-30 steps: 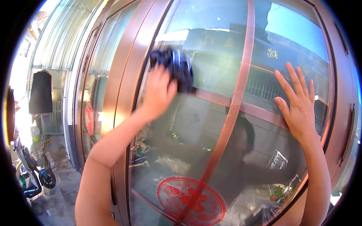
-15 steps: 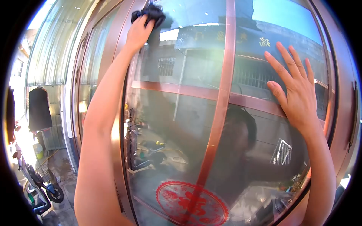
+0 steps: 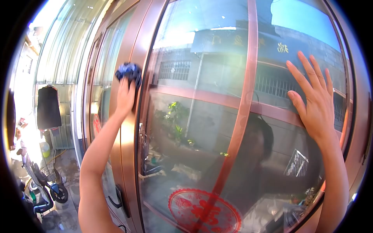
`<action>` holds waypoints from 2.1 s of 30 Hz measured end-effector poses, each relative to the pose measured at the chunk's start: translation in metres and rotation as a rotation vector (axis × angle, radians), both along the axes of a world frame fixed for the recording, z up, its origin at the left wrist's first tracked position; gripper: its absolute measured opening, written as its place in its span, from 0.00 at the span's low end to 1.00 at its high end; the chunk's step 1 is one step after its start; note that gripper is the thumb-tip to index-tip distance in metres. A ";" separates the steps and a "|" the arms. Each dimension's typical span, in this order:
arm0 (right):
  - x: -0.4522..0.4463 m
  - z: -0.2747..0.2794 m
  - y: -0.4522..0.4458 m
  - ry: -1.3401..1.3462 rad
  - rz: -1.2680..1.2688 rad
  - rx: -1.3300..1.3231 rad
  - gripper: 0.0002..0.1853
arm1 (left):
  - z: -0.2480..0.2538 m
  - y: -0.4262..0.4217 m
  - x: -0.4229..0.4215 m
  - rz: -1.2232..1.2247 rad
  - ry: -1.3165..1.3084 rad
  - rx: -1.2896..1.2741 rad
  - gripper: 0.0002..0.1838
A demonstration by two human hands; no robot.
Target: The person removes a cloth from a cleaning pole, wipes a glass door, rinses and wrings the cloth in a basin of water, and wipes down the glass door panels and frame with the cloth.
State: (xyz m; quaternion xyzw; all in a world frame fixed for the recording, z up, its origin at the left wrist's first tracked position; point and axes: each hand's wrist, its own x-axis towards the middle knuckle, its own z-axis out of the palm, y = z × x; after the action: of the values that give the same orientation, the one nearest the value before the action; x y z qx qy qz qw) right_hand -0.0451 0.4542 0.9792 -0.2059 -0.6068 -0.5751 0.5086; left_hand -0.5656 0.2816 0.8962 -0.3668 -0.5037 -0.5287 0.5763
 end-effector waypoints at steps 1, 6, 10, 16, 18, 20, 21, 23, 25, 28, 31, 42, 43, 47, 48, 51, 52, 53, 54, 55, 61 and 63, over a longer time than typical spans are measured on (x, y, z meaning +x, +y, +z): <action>0.000 0.000 0.000 0.000 -0.001 -0.003 0.28 | 0.036 -0.002 0.006 -0.045 0.009 -0.018 0.22; 0.000 0.001 0.001 -0.006 -0.007 0.001 0.28 | 0.201 0.008 -0.018 -0.073 0.076 0.007 0.32; 0.002 0.002 0.002 -0.006 -0.010 -0.004 0.27 | 0.244 0.006 -0.031 -0.123 -0.024 -0.014 0.37; 0.003 0.002 -0.001 -0.018 0.026 -0.011 0.27 | 0.140 -0.002 -0.038 -0.043 0.148 -0.022 0.30; 0.000 0.001 0.000 -0.022 0.039 -0.007 0.27 | 0.050 0.000 -0.041 0.047 0.157 -0.030 0.25; 0.001 0.002 0.001 -0.019 0.031 0.012 0.27 | -0.039 -0.011 -0.023 -0.009 0.038 -0.183 0.24; 0.002 0.002 0.002 -0.030 0.044 0.006 0.27 | -0.076 -0.011 -0.009 -0.066 0.063 -0.154 0.25; 0.004 0.002 0.001 -0.028 0.068 -0.007 0.27 | -0.124 -0.015 0.010 -0.083 0.098 -0.268 0.27; 0.004 0.001 0.003 -0.029 0.090 0.003 0.27 | -0.122 -0.014 0.047 0.132 0.183 -0.291 0.30; 0.004 -0.002 0.007 -0.032 0.118 0.016 0.27 | -0.074 0.003 0.058 0.158 0.223 -0.285 0.30; 0.005 -0.004 0.007 -0.032 0.165 0.010 0.26 | 0.008 0.027 0.059 0.164 0.269 -0.165 0.27; 0.040 -0.074 0.001 -0.097 0.257 -0.209 0.31 | 0.292 0.073 0.087 0.052 -0.189 -0.023 0.38; 0.045 -0.082 0.000 -0.102 0.250 -0.237 0.31 | 0.293 0.076 0.110 0.020 -0.243 0.008 0.37; 0.048 -0.098 0.000 -0.068 0.242 -0.258 0.31 | 0.341 0.113 0.175 0.005 -0.057 -0.045 0.39; 0.047 -0.099 0.001 -0.064 0.250 -0.257 0.31 | 0.351 0.128 0.202 0.019 0.024 -0.048 0.38; 0.047 -0.100 0.003 -0.064 0.271 -0.258 0.31 | 0.339 0.149 0.326 0.021 0.193 -0.097 0.38; 0.047 -0.100 0.004 -0.066 0.279 -0.256 0.32 | 0.334 0.158 0.363 0.069 0.287 -0.115 0.39; 0.048 -0.100 0.005 -0.064 0.286 -0.255 0.32 | 0.326 0.167 0.401 0.067 0.340 -0.149 0.38; 0.049 -0.101 0.006 -0.066 0.302 -0.238 0.32 | 0.318 0.179 0.435 0.032 0.422 -0.158 0.38; 0.050 -0.101 0.007 -0.066 0.314 -0.235 0.32 | 0.315 0.198 0.460 -0.002 0.504 -0.135 0.36; 0.053 -0.108 0.014 -0.070 0.352 -0.213 0.28 | 0.273 0.225 0.529 -0.006 0.610 -0.116 0.34; 0.066 -0.124 0.014 -0.071 0.355 -0.210 0.26 | 0.242 0.211 0.528 -0.023 0.711 -0.164 0.34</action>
State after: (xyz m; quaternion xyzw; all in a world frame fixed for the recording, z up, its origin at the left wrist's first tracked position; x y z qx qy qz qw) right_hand 0.0210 0.4681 0.8555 -0.1270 -0.7076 -0.4169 0.5561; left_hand -0.0379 0.4929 1.1379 -0.5785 -0.3085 -0.3324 0.6780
